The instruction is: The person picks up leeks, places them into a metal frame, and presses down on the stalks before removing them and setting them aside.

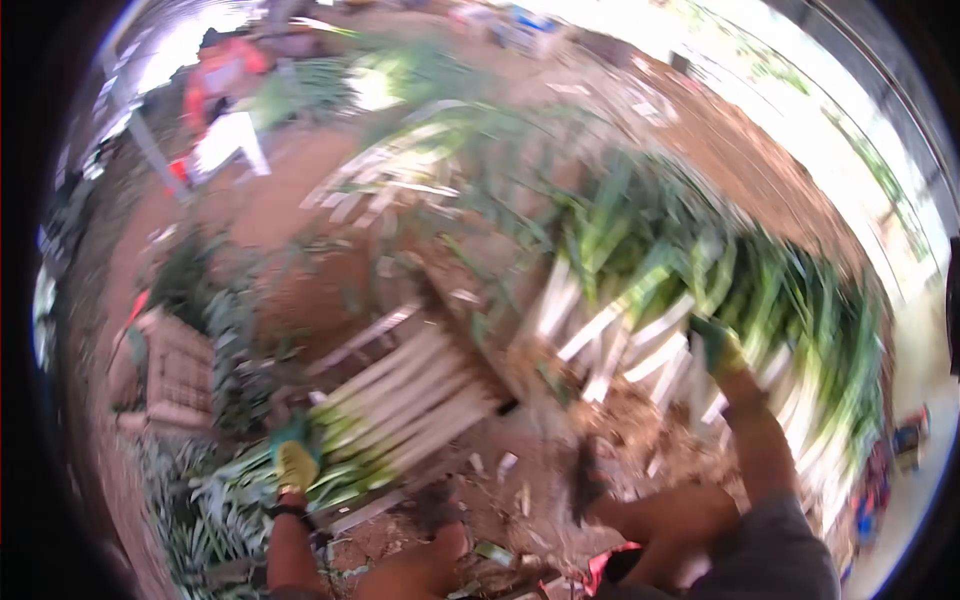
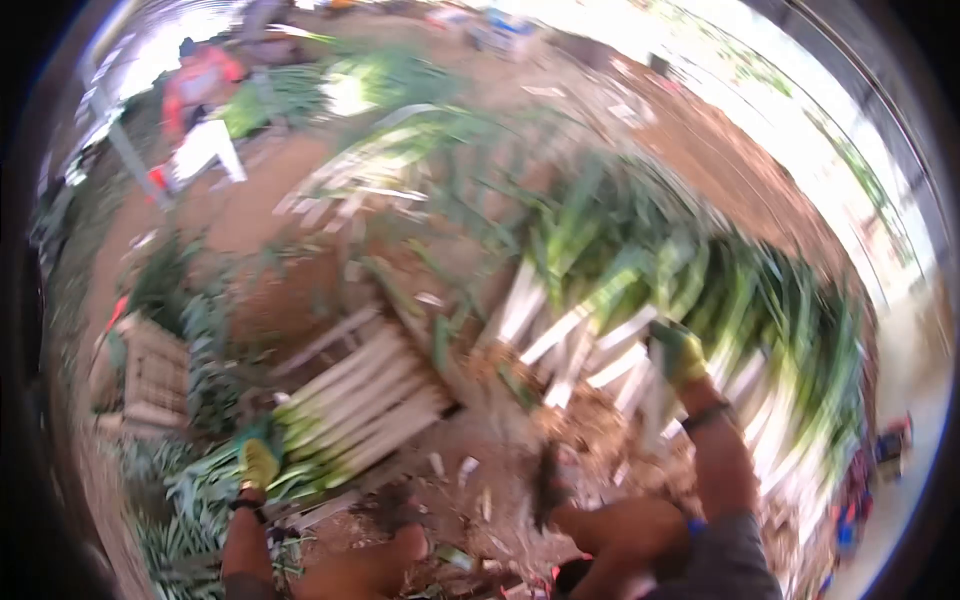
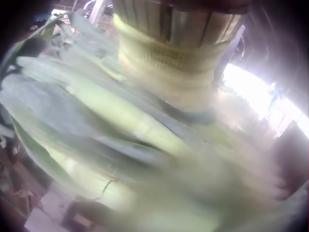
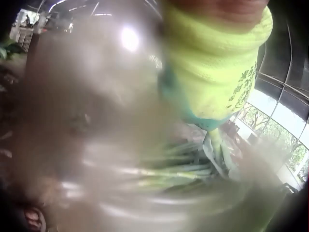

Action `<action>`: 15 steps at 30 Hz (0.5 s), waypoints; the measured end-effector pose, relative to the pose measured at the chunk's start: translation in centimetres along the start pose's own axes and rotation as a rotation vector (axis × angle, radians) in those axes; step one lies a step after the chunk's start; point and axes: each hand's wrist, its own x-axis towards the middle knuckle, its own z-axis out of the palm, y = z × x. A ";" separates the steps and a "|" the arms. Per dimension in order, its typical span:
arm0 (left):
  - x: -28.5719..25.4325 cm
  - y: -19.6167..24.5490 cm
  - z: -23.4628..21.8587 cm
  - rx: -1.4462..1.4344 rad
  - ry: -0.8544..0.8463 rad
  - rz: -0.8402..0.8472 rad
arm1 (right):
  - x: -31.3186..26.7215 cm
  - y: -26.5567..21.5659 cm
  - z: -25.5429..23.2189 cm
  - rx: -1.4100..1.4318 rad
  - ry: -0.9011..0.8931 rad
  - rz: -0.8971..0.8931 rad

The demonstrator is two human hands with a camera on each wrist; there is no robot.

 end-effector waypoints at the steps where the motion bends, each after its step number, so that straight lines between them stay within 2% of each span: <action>1: -1.1 -2.0 2.0 0.059 -0.106 -0.078 | -2.4 -3.7 1.5 -0.191 -0.055 -0.024; 2: -1.3 -3.9 3.4 0.103 -0.202 -0.161 | -1.0 -4.0 0.5 -0.359 -0.153 -0.230; 3: -1.1 -3.2 2.4 0.106 -0.055 -0.148 | 0.6 -4.0 -0.8 -0.508 -0.219 -0.454; 4: -0.8 -1.6 1.4 0.114 0.073 -0.121 | -0.7 -5.6 0.2 -0.295 -0.170 -0.317; 5: -0.8 -1.2 0.5 0.089 0.056 -0.144 | -2.3 -8.0 2.8 0.009 -0.103 -0.155; 7: -0.8 -1.5 0.3 0.046 0.034 -0.170 | -4.7 -12.2 6.9 0.221 -0.092 -0.090; 11: -1.2 -1.2 -0.5 0.038 0.016 -0.192 | -8.1 -19.2 14.9 0.320 -0.222 -0.119; 15: -1.5 -1.3 -0.2 0.035 0.059 -0.193 | -12.2 -24.1 23.0 0.202 -0.381 -0.167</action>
